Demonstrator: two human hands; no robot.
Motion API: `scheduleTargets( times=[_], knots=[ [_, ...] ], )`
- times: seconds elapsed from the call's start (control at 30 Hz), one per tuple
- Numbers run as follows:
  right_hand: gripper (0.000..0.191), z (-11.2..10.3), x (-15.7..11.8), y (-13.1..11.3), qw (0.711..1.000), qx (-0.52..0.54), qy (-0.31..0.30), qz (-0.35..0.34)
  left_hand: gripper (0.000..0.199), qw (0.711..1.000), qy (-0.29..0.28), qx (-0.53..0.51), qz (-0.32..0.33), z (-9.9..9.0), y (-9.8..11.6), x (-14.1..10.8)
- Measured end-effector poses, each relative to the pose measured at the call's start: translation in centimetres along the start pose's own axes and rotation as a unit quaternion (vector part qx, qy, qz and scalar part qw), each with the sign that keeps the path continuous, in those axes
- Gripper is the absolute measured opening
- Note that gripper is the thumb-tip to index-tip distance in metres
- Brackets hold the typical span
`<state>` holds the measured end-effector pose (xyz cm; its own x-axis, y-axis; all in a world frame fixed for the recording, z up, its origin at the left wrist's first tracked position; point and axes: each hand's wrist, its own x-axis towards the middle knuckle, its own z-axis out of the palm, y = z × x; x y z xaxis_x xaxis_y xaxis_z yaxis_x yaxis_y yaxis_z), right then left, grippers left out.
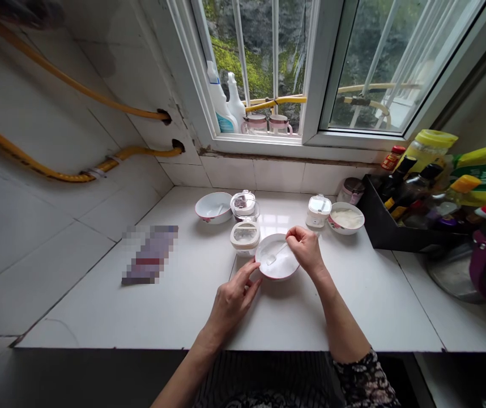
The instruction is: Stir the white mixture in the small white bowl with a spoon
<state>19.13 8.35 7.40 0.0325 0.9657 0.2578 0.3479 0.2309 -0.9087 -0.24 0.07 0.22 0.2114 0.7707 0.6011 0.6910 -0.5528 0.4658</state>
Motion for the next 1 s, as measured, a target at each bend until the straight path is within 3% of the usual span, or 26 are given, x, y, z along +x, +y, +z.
scheduleTargets(
  times=[0.2,0.5,0.77,0.9,1.0],
  knots=[
    [0.014,0.7,-0.5,-0.3,0.996,-0.057,-0.05,-0.05,0.04,1.0,-0.003,0.0,-0.005,0.1,0.0,-0.1],
    [0.014,0.0,0.1,0.0,0.997,0.06,-0.026,0.047,0.038,1.0,0.002,0.003,0.003,0.0,0.1,0.0],
    [0.009,-0.2,0.8,0.1,0.985,0.147,0.019,0.094,0.046,1.0,-0.007,-0.004,-0.007,0.1,0.1,0.0],
    [0.013,0.8,0.9,-0.4,0.984,0.161,0.035,0.061,0.044,1.0,-0.006,-0.008,-0.007,0.1,0.0,0.0],
    [0.017,2.0,0.4,-0.9,0.993,0.113,0.041,-0.017,0.044,1.0,-0.001,-0.007,-0.002,0.2,-0.1,0.0]
  ],
)
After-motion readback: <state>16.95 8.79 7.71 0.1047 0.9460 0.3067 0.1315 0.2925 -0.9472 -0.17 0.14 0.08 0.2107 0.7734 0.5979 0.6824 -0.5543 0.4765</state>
